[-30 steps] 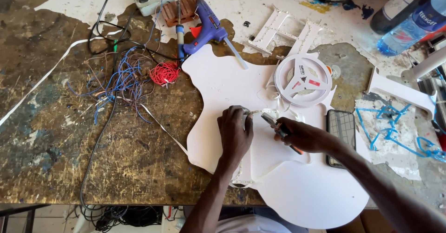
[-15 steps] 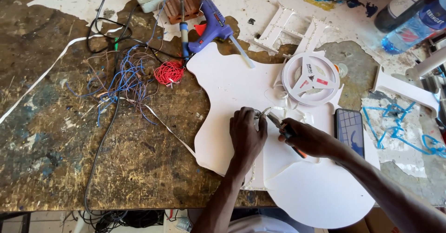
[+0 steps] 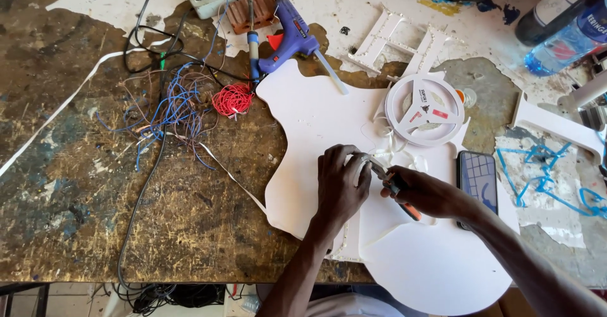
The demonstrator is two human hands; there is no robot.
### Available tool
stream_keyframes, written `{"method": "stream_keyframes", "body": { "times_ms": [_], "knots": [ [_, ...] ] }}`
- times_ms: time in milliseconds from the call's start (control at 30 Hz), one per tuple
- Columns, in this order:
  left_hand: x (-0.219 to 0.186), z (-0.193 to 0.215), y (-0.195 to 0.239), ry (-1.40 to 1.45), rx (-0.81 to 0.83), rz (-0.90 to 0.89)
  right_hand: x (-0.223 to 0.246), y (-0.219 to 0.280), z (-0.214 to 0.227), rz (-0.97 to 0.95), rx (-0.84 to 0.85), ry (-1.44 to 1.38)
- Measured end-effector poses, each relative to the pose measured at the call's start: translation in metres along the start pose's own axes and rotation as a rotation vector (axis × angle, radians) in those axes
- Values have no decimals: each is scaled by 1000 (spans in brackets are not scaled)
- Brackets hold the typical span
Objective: Applying LED strips to a white sign cutout using pliers for cutting and manual positioning.
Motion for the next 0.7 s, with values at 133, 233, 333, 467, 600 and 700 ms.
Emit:
{"method": "stream_keyframes", "body": {
  "times_ms": [133,233,333,467,600,700],
  "knots": [
    [-3,0,-4,-9,25,-72,-24,-6,-4,31,-10,-56],
    [-5,-2,-1,-51,32,-131,-37,-9,-12,64,0,-86],
    [-1,-8,4,-78,25,-217,-18,6,-7,48,12,24],
    [13,-20,11,-37,45,-273,-11,17,-1,49,32,80],
    [21,-8,-8,77,55,-160,0,30,4,33,39,-49],
    [54,-3,-25,10,21,66,-17,28,3,77,50,-243]
  ]
}}
Point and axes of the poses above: each hand's wrist, its own y-axis away from the middle knuckle, its own z-axis out of the back of the hand, x = y × z, the point moved 2 cm from there along -y, towards the middle knuckle, and after that the axes turned 10 degrees about -x, right-handed, at the moved point
